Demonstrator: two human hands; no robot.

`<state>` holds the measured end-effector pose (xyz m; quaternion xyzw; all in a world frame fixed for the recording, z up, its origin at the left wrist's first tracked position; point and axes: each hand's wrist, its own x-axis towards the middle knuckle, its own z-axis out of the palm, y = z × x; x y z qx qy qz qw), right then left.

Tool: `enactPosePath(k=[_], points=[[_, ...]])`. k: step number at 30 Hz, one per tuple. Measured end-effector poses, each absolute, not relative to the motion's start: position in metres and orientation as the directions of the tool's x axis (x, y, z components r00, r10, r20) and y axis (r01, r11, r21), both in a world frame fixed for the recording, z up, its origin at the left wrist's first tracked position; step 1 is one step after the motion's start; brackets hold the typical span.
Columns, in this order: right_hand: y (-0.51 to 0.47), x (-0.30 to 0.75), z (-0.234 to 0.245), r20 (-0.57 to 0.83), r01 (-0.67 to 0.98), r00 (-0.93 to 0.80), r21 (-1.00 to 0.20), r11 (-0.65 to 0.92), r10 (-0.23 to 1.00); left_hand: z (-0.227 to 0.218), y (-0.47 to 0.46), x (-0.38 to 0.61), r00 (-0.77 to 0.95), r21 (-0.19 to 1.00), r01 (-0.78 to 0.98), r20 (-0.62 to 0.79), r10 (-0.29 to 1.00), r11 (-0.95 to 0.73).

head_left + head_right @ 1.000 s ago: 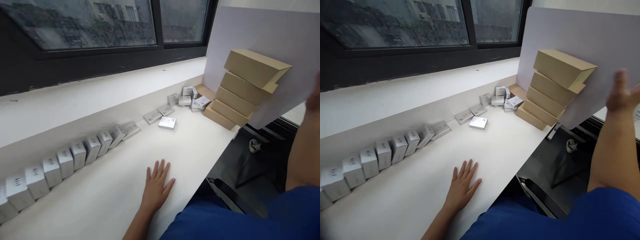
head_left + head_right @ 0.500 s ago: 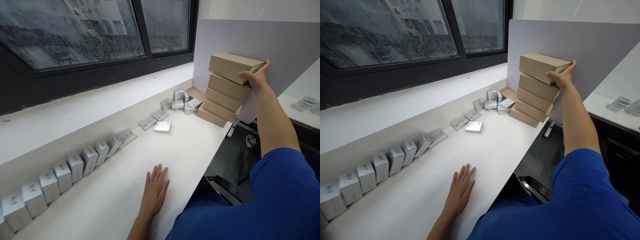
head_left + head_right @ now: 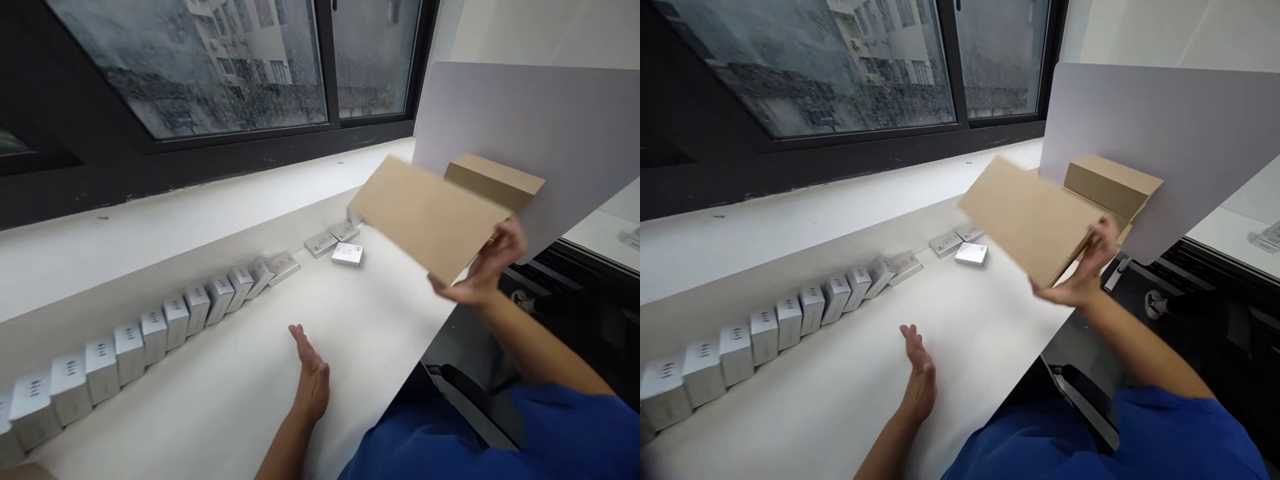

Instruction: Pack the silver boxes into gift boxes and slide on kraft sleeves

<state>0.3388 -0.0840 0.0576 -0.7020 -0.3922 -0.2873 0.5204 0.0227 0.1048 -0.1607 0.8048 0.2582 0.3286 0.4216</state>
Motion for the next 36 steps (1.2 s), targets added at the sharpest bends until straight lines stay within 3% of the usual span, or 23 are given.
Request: enactPosePath(k=[3, 5, 8, 14, 25, 27, 29, 32, 34, 36], points=[[-0.069, 0.299, -0.002, 0.779, 0.860, 0.434, -0.508, 0.050, 0.453, -0.154, 0.114, 0.026, 0.561, 0.903, -0.004, 0.358, 0.747, -0.430], [-0.064, 0.276, -0.031, 0.674, 0.808, 0.395, -0.578, 0.114, 0.624, -0.154, 0.119, 0.028, 0.535, 0.940, -0.022, 0.299, 0.790, -0.341], [-0.061, 0.251, -0.059, 0.563, 0.717, 0.393, -0.683, 0.141, 0.727, -0.156, 0.123, 0.030, 0.490, 0.969, 0.028, 0.201, 0.848, -0.246], [-0.063, 0.247, -0.093, 0.431, 0.525, 0.514, -0.842, 0.125, 0.742, -0.150, 0.128, 0.030, 0.378, 0.990, 0.061, 0.092, 0.921, -0.124], [-0.074, 0.262, -0.115, 0.375, 0.402, 0.548, -0.902, 0.158, 0.748, -0.137, 0.136, 0.025, 0.483, 0.985, 0.058, 0.115, 0.868, -0.163], [-0.073, 0.272, -0.105, 0.287, 0.302, 0.558, -0.944, 0.131, 0.779, -0.135, 0.133, 0.017, 0.474, 0.974, 0.045, 0.176, 0.863, -0.223], [-0.071, 0.285, -0.094, 0.108, 0.095, 0.585, -0.993, 0.064, 0.804, -0.133, 0.130, 0.007, 0.451, 0.952, 0.012, 0.268, 0.852, -0.305], [-0.066, 0.305, -0.080, -0.168, -0.240, 0.710, -0.971, 0.011, 0.684, -0.130, 0.135, -0.008, 0.415, 0.910, -0.017, 0.384, 0.824, -0.415], [-0.062, 0.313, -0.076, -0.233, -0.298, 0.825, -0.953, 0.046, 0.516, -0.127, 0.142, -0.013, 0.463, 0.890, 0.034, 0.388, 0.797, -0.454], [-0.056, 0.314, -0.077, -0.237, -0.281, 0.868, -0.959, 0.038, 0.437, -0.124, 0.148, -0.014, 0.624, 0.882, 0.109, 0.298, 0.722, -0.458]])
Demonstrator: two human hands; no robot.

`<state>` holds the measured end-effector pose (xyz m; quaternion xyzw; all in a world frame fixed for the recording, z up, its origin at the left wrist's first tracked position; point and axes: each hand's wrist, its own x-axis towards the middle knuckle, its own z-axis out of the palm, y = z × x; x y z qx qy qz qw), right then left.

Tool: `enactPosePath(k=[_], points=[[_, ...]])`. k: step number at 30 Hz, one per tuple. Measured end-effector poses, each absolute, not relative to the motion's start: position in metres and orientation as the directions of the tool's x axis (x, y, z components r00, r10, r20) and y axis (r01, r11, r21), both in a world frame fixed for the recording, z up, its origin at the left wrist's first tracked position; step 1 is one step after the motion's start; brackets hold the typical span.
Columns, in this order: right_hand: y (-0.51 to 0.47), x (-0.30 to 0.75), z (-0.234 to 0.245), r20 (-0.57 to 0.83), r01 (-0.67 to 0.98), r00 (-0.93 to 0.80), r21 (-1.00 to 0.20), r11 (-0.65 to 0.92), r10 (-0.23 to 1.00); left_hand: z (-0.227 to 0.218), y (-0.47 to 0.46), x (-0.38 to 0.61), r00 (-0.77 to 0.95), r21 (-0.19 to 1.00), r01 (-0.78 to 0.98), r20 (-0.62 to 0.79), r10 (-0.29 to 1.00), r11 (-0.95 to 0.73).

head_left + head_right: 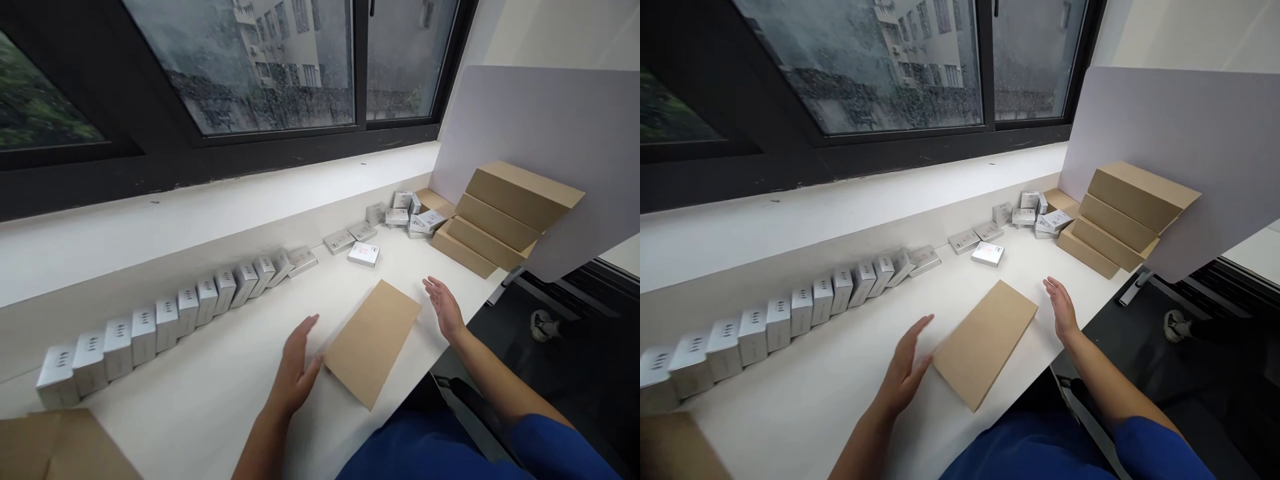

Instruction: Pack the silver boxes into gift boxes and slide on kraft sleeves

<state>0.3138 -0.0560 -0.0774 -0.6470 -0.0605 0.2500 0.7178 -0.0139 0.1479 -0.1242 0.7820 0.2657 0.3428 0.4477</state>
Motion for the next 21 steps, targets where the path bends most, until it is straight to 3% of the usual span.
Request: enactPosePath(k=[3, 5, 9, 14, 16, 21], points=[[-0.043, 0.303, -0.086, -0.233, -0.250, 0.802, -0.967, -0.044, 0.550, -0.119, 0.147, -0.013, 0.841, 0.898, 0.123, 0.131, 0.524, -0.422], [-0.034, 0.292, -0.094, -0.214, -0.185, 0.755, -0.976, -0.112, 0.620, -0.114, 0.141, -0.014, 0.907, 0.922, 0.079, 0.092, 0.412, -0.380], [-0.020, 0.284, -0.103, -0.160, -0.093, 0.756, -0.986, -0.138, 0.634, -0.110, 0.126, -0.023, 0.977, 0.926, 0.108, -0.032, 0.209, -0.363], [-0.011, 0.299, -0.105, -0.129, 0.006, 0.630, -0.985, -0.171, 0.765, -0.125, 0.098, -0.033, 0.964, 0.849, 0.110, 0.037, 0.265, -0.517], [-0.007, 0.301, -0.107, -0.094, 0.043, 0.600, -0.988, -0.150, 0.795, -0.128, 0.087, -0.032, 0.977, 0.828, 0.075, 0.052, 0.209, -0.556], [-0.005, 0.290, -0.116, -0.021, 0.074, 0.673, -0.993, -0.095, 0.739, -0.133, 0.069, -0.024, 0.991, 0.769, 0.046, 0.045, 0.125, -0.637]])
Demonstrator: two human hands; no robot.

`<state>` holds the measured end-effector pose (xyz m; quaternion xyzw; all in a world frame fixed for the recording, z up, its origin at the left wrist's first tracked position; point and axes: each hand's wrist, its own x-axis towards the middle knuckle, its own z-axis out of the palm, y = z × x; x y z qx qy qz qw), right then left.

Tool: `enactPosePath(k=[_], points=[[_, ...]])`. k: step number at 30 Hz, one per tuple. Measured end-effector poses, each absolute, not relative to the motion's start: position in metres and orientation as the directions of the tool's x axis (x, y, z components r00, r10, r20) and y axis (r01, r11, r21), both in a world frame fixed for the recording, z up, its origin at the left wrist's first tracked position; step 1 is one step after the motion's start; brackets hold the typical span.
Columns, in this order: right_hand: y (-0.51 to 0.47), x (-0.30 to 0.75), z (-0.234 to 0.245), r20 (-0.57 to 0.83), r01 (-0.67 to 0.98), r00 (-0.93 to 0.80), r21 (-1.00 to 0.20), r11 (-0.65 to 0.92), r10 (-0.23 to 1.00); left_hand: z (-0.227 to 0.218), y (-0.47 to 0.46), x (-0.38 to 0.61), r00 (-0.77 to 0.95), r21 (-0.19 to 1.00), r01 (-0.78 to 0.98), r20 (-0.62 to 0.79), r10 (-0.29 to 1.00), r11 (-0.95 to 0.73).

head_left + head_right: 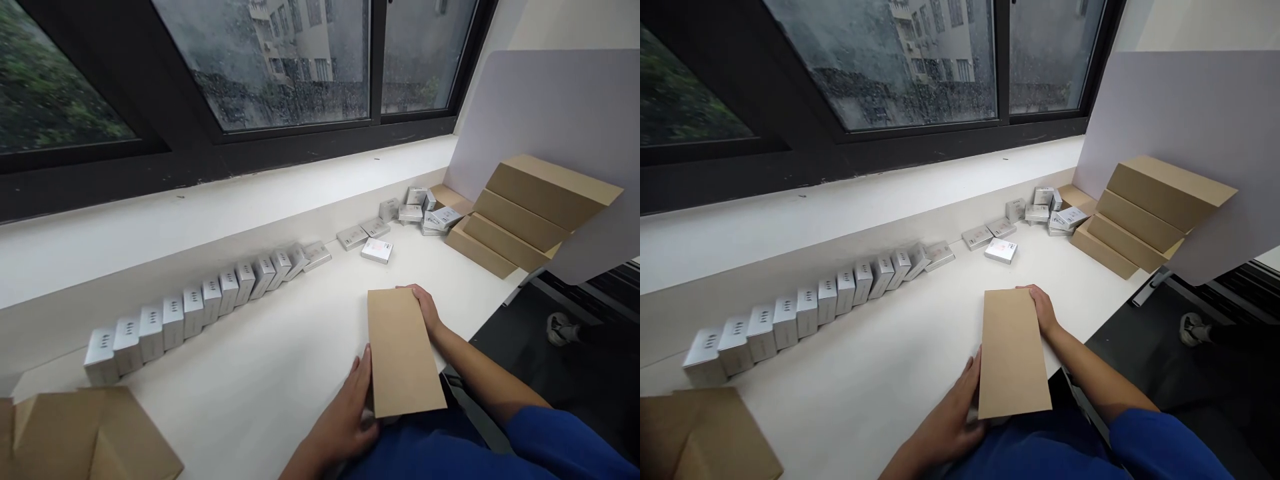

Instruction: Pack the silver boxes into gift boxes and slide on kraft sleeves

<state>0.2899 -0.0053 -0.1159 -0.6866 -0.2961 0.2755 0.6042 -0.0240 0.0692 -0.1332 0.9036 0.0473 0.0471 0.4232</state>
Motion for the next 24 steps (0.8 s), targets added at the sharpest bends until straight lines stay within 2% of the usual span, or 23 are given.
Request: enactPosePath(k=[6, 10, 14, 18, 24], points=[[-0.009, 0.283, -0.125, 0.013, 0.111, 0.726, -0.989, -0.099, 0.687, -0.141, 0.070, -0.020, 0.983, 0.781, 0.056, 0.065, 0.171, -0.622], [-0.008, 0.286, -0.128, 0.044, 0.152, 0.727, -0.983, -0.099, 0.685, -0.133, 0.078, -0.023, 0.964, 0.806, 0.089, 0.079, 0.255, -0.585], [-0.008, 0.290, -0.133, 0.060, 0.181, 0.725, -0.978, -0.106, 0.686, -0.123, 0.086, -0.024, 0.939, 0.783, 0.136, 0.093, 0.331, -0.607], [-0.006, 0.291, -0.139, 0.074, 0.217, 0.714, -0.969, -0.120, 0.697, -0.117, 0.095, -0.026, 0.907, 0.683, 0.096, 0.241, 0.347, -0.724], [0.001, 0.291, -0.139, 0.154, 0.343, 0.651, -0.933, -0.107, 0.743, -0.094, 0.105, -0.038, 0.806, 0.393, 0.112, 0.501, 0.315, -0.913]])
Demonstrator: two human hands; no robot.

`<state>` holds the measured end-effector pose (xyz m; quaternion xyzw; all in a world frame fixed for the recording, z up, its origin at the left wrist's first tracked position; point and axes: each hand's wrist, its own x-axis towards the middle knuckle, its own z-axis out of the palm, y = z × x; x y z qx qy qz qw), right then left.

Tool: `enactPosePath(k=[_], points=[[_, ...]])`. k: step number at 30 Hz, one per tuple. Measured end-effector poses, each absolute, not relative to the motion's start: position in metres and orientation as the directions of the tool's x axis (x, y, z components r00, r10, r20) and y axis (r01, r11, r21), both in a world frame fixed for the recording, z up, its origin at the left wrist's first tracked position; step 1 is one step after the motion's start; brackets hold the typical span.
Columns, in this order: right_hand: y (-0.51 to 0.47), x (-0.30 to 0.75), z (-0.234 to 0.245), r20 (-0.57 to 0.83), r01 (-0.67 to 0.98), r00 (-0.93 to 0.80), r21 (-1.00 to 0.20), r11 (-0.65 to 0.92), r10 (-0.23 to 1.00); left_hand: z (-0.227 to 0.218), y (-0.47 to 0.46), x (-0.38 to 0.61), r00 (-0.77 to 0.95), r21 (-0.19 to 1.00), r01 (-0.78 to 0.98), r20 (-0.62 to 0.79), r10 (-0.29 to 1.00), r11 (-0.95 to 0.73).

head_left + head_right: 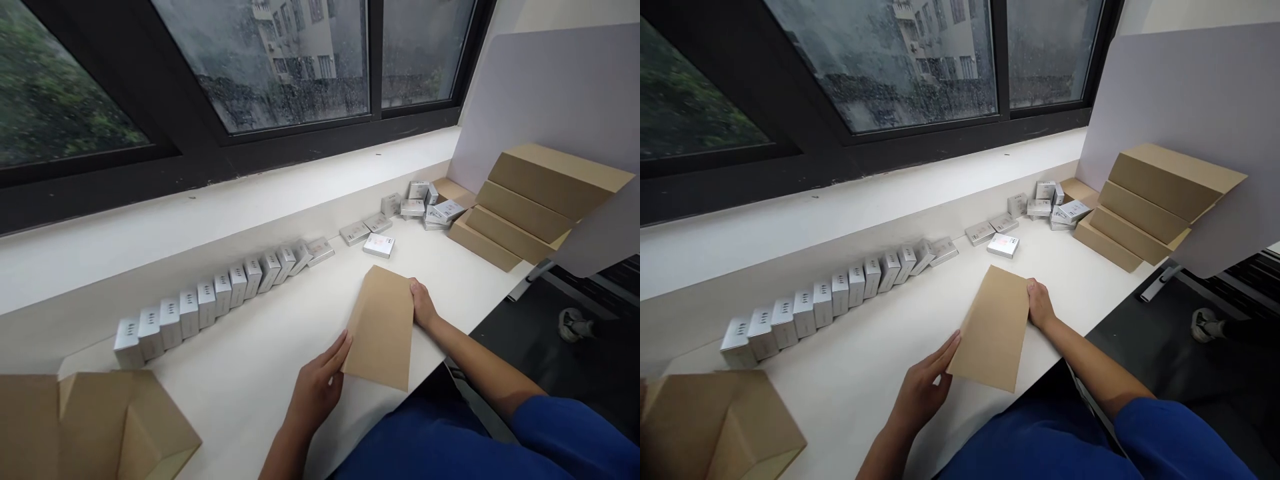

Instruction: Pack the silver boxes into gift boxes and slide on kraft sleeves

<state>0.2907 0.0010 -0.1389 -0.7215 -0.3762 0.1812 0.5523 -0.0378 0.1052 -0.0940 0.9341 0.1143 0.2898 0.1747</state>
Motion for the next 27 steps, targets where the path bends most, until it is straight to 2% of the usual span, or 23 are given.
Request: enactPosePath(k=[5, 12, 16, 18, 22, 25, 27], points=[[0.005, 0.288, -0.135, 0.171, 0.416, 0.573, -0.903, -0.104, 0.802, -0.066, 0.106, -0.057, 0.839, 0.203, 0.104, 0.508, 0.196, -0.974], [0.013, 0.276, -0.127, 0.182, 0.459, 0.526, -0.883, -0.096, 0.831, -0.071, 0.109, -0.075, 0.840, 0.183, 0.127, 0.502, 0.204, -0.975], [0.018, 0.270, -0.122, 0.196, 0.478, 0.484, -0.876, -0.070, 0.853, -0.061, 0.116, -0.082, 0.863, 0.035, 0.144, 0.485, 0.143, -0.989], [0.020, 0.268, -0.121, 0.191, 0.487, 0.451, -0.871, -0.062, 0.872, -0.048, 0.116, -0.085, 0.870, 0.010, 0.142, 0.475, 0.130, -0.990], [0.022, 0.265, -0.123, 0.175, 0.529, 0.378, -0.847, -0.057, 0.909, -0.028, 0.106, -0.082, 0.750, 0.124, 0.078, 0.647, 0.141, -0.989], [0.025, 0.257, -0.127, 0.161, 0.562, 0.334, -0.825, -0.059, 0.929, -0.026, 0.088, -0.068, 0.574, 0.310, -0.016, 0.782, 0.245, -0.951], [0.030, 0.247, -0.130, 0.145, 0.626, 0.286, -0.777, -0.070, 0.947, -0.027, 0.075, -0.053, 0.523, 0.420, -0.069, 0.788, 0.326, -0.905]])
